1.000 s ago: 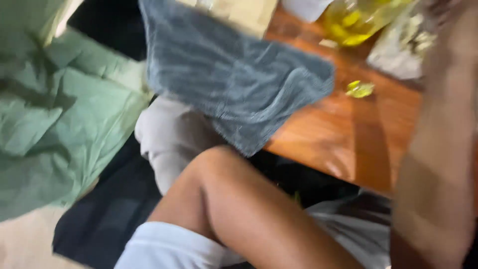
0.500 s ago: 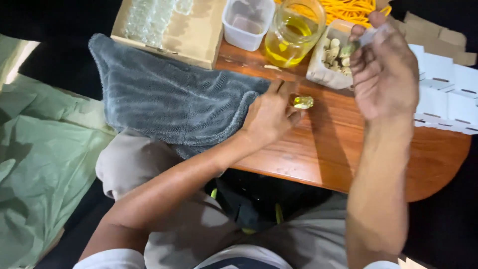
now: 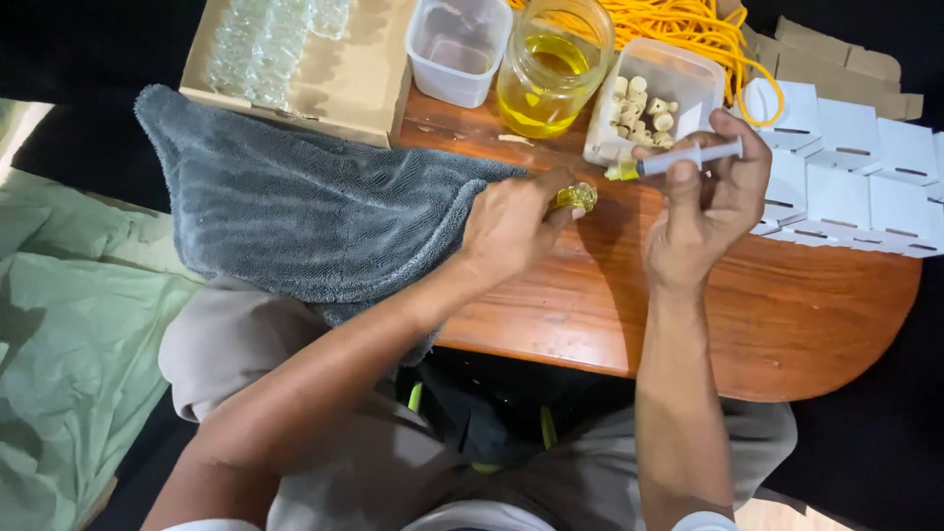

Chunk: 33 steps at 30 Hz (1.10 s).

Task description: The person is seen assembling small components, which involves folding small white boxes, using a syringe to apply a liquid to small white parts, and then threading those parts onto a yellow cord.

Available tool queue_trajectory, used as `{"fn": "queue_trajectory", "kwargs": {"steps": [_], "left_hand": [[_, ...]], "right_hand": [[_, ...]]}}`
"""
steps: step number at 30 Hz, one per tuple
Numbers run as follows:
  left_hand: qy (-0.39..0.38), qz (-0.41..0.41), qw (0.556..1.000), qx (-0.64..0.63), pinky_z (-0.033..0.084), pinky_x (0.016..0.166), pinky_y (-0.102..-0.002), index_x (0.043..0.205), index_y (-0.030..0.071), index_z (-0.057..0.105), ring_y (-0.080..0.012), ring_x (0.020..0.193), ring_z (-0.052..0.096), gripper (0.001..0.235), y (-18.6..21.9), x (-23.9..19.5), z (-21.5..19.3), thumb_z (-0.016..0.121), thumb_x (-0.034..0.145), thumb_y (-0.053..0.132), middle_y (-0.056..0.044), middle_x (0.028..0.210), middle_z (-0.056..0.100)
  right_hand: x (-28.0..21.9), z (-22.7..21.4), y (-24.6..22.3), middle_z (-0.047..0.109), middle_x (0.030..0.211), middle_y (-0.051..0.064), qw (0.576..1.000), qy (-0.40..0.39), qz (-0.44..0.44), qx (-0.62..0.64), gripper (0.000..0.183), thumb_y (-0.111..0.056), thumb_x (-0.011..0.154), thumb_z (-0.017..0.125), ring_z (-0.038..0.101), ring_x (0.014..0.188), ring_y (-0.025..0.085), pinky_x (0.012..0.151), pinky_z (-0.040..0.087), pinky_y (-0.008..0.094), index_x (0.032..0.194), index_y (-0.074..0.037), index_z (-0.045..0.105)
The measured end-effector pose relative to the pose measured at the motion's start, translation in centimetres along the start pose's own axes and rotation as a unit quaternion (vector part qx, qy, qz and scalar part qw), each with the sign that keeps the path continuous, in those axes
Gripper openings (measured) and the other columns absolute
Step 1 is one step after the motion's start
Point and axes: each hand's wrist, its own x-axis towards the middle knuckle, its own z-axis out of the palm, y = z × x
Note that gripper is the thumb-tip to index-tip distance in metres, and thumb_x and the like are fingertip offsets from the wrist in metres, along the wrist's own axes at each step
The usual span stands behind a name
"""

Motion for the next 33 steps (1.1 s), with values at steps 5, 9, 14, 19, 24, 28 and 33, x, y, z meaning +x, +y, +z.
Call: {"fn": "queue_trajectory", "kwargs": {"steps": [5,9,14,19,24,28,33], "left_hand": [[0.017,0.069,0.993,-0.099,0.048,0.068,-0.045,0.105,0.014,0.066,-0.0397,0.078,0.071,0.019,-1.2,0.1,0.9,0.072,0.091,0.026,-0.013,0.087,0.077],[-0.007,0.046,0.965,-0.257,0.052,0.064,-0.027,0.105,0.011,0.074,-0.0101,0.070,0.069,0.019,-0.5,-0.6,1.8,0.078,0.088,0.018,-0.001,0.087,0.077],[0.007,0.027,0.967,-0.253,0.050,0.067,-0.026,0.105,0.014,0.078,-0.0069,0.071,0.060,0.020,-0.7,-1.1,3.2,0.082,0.086,0.014,0.004,0.092,0.079],[0.017,0.053,0.978,-0.202,0.047,0.066,-0.033,0.104,0.011,0.072,-0.0181,0.068,0.062,0.014,-1.8,-0.3,3.8,0.071,0.090,0.014,-0.005,0.081,0.073],[0.061,0.059,0.963,-0.257,0.056,0.061,-0.041,0.106,0.004,0.074,-0.0342,0.073,0.075,0.024,-1.9,-0.5,4.4,0.078,0.082,0.004,-0.017,0.078,0.072],[0.061,0.061,0.963,-0.253,0.058,0.064,-0.042,0.103,0.006,0.075,-0.0383,0.078,0.075,0.021,-1.8,-0.6,4.4,0.077,0.082,0.005,-0.018,0.081,0.074],[0.061,0.062,0.964,-0.249,0.058,0.064,-0.045,0.103,0.003,0.073,-0.0414,0.080,0.075,0.021,-2.0,-0.5,4.8,0.077,0.083,0.007,-0.021,0.083,0.073]], "right_hand": [[-0.8,-0.8,-0.2,0.058,0.102,0.015,0.999,0.022,-0.014,-0.042,0.036,-0.023,0.108,0.066,0.058,0.089,0.021,0.082,0.065,0.043,0.134,-0.003,0.051],[-1.1,-1.6,0.3,0.068,0.103,0.028,0.999,0.004,-0.002,-0.032,0.050,-0.022,0.112,0.066,0.065,0.084,0.029,0.076,0.061,0.041,0.151,-0.006,0.039],[-1.3,-1.1,-0.3,0.069,0.099,0.031,0.998,0.001,0.003,-0.063,0.045,-0.015,0.113,0.067,0.060,0.068,0.025,0.059,0.052,0.032,0.147,-0.013,0.038],[-1.9,-1.6,0.7,0.054,0.099,0.007,0.996,0.020,0.050,-0.068,0.044,0.001,0.107,0.074,0.077,0.090,0.031,0.059,0.057,0.031,0.142,-0.009,0.049],[-2.0,-1.8,2.2,0.068,0.095,0.026,0.999,-0.007,0.012,-0.042,0.049,0.003,0.104,0.075,0.070,0.074,0.025,0.055,0.060,0.029,0.142,0.000,0.045],[-2.1,-1.5,2.0,0.066,0.094,0.024,0.998,-0.009,0.020,-0.053,0.048,0.002,0.104,0.076,0.068,0.074,0.024,0.057,0.061,0.030,0.142,0.001,0.045],[-2.2,-1.6,2.4,0.057,0.094,0.015,0.998,-0.007,0.025,-0.063,0.048,0.001,0.104,0.076,0.067,0.074,0.022,0.057,0.063,0.031,0.142,-0.001,0.046]]}}
